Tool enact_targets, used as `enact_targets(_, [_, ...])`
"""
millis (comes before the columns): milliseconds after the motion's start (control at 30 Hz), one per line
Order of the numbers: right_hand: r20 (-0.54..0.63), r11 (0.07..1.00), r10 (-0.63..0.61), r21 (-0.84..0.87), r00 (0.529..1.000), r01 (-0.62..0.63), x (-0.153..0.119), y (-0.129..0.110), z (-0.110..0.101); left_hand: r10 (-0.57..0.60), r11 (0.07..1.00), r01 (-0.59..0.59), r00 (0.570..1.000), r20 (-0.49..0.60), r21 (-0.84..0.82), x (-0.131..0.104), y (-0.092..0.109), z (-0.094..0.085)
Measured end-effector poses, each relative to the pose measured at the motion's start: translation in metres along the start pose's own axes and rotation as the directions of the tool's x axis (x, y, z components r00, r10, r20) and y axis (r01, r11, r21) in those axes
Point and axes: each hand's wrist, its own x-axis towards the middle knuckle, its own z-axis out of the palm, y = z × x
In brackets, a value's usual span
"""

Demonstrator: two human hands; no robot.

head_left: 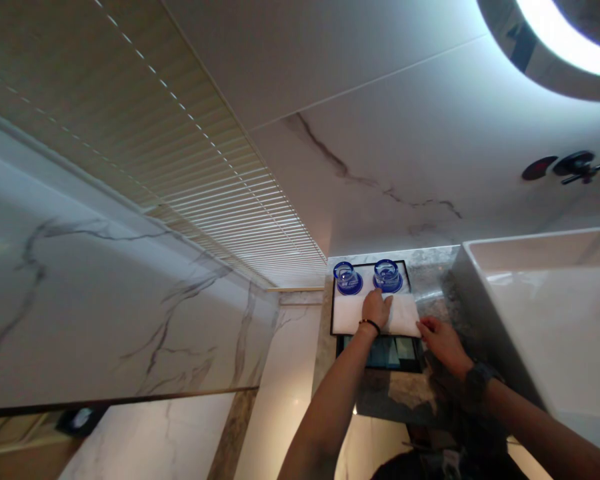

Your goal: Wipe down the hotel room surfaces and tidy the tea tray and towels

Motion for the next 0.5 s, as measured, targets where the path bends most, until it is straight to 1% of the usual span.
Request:
enact_targets(133, [-0.028,0.999,-0.035,-0.021,0.999,0.035,0.000,-0.002,0.001,0.008,0.999,-0.008,1.000,-0.016,0.053,-0.008,0.005,0.000])
enact_targets(200, [-0.036,0.998,-0.063,-0.025,0.997,0.062,-0.001,-0.002,0.003,0.016,0.998,-0.013,0.999,-0.050,0.069,-0.012,0.007,0.002])
enact_targets(300, [-0.054,0.995,-0.092,-0.031,0.994,0.091,-0.002,-0.001,0.005,0.056,0.991,-0.041,0.991,-0.120,0.126,-0.016,0.009,0.006])
enact_targets(367, [-0.064,0.994,-0.103,-0.032,0.993,0.101,-0.003,0.001,0.007,0.095,0.983,-0.075,0.989,-0.115,0.167,-0.017,0.009,0.007])
enact_targets(433, [-0.065,0.994,-0.109,-0.028,0.992,0.108,-0.003,0.004,0.007,0.126,0.977,-0.106,0.987,-0.097,0.188,-0.017,0.007,0.001])
enact_targets(500, [-0.067,0.993,-0.118,-0.025,0.991,0.117,-0.004,0.007,0.007,0.145,0.971,-0.120,0.984,-0.109,0.208,-0.017,-0.002,-0.012])
